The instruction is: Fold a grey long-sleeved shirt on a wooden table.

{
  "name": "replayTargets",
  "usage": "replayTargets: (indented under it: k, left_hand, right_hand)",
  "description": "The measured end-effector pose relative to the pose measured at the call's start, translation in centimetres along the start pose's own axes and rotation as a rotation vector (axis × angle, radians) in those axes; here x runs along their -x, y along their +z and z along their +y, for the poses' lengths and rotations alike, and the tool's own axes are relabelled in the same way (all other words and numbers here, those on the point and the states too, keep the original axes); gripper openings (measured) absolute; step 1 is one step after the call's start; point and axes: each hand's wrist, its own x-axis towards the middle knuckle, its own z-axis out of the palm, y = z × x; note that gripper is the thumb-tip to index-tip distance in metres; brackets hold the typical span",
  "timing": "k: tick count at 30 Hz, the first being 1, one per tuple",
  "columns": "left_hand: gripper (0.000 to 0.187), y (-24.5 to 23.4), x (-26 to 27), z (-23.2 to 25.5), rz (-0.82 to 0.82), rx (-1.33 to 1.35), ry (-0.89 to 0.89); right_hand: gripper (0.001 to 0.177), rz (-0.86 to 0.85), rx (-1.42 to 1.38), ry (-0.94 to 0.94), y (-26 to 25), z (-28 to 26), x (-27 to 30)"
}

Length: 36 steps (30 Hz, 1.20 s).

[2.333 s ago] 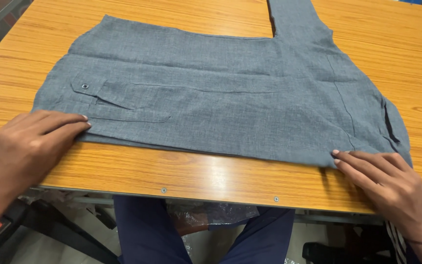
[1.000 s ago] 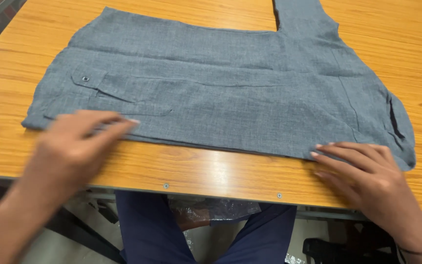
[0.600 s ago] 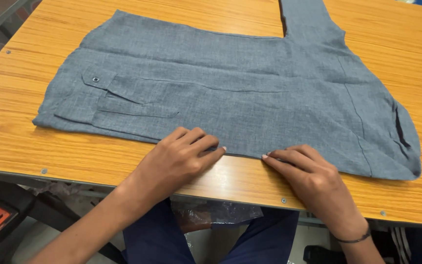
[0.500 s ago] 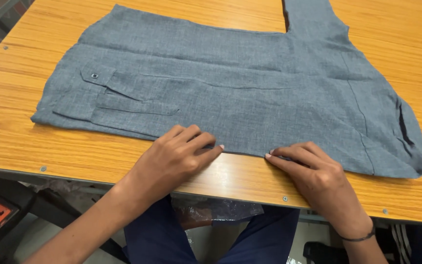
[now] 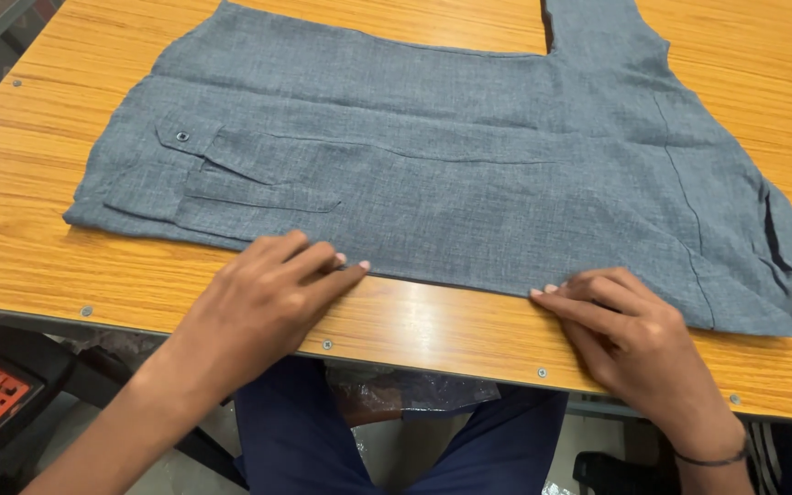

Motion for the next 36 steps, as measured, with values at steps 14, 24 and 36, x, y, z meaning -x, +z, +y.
replayTargets:
  k: [14,24,36]
  left_hand:
    - [0.019,-1.1,5.3,-6.0,0.189,0.018,-0.317]
    - [0.032,-2.6,6.3,-7.0,0.133,-0.193,-0.417]
    - [0.021,-1.9,6.8,-8.0,0.112,-0.312,-0.52]
  right_hand:
    - [0.023,0.141,0.114,0.362,-1.7,2.5,5.6]
    - [0.028,0.09,0.138,0.378,-1.8,1.6,5.4]
    - [0.024,0.166,0.388,0.367,-2.7,6.2,6.5]
